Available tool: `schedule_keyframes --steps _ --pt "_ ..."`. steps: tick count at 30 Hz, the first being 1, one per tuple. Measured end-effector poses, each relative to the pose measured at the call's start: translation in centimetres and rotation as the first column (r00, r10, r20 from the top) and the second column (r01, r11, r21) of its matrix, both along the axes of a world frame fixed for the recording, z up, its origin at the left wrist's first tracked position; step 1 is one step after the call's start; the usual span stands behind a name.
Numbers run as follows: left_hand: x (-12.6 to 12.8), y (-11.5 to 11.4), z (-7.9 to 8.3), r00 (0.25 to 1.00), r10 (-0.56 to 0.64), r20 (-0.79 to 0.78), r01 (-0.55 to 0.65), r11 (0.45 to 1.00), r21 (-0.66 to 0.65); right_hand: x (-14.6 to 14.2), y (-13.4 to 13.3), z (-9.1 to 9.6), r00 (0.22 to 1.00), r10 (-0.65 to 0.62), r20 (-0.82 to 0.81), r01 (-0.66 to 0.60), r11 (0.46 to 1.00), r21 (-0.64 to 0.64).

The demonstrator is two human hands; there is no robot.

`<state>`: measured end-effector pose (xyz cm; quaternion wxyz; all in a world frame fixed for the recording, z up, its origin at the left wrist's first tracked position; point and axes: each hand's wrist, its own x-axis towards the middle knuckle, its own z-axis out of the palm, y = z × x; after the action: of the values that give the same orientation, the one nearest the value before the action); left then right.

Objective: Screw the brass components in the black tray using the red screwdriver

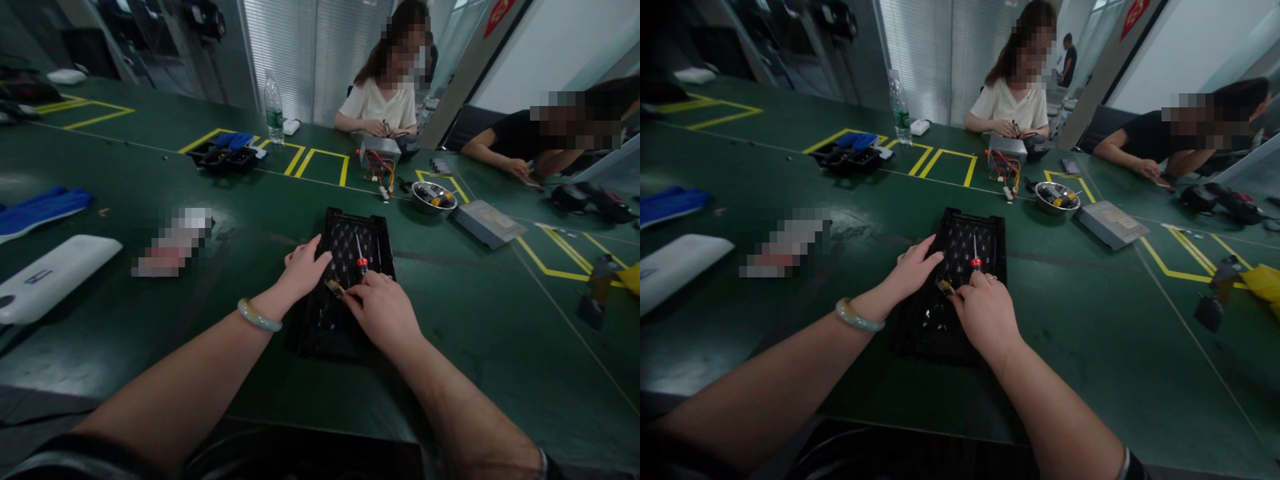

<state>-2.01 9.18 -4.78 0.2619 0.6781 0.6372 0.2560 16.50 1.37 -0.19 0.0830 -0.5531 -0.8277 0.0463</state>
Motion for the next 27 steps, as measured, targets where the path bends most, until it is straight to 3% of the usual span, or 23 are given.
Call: schedule_keyframes --steps 7,13,19,27 --pt "0.0 0.1 -0.3 1.000 0.000 0.011 0.000 1.000 0.000 -0.5 0.4 0.1 0.997 -0.059 -0.046 0.059 0.998 0.020" --pt "-0.1 -0.2 0.2 1.000 -0.007 0.012 0.007 1.000 0.002 0.3 -1.6 2.0 0.975 -0.105 -0.196 0.118 0.991 0.055" --pt "-0.1 -0.3 0.5 1.000 -0.017 0.000 0.017 1.000 0.003 1.5 -3.5 3.9 0.935 -0.040 -0.353 -0.003 0.992 -0.122" --pt "-0.2 -0.3 0.6 0.999 -0.045 0.004 0.045 0.999 -0.003 1.4 -4.4 3.6 0.981 0.043 -0.191 -0.103 0.943 -0.316"
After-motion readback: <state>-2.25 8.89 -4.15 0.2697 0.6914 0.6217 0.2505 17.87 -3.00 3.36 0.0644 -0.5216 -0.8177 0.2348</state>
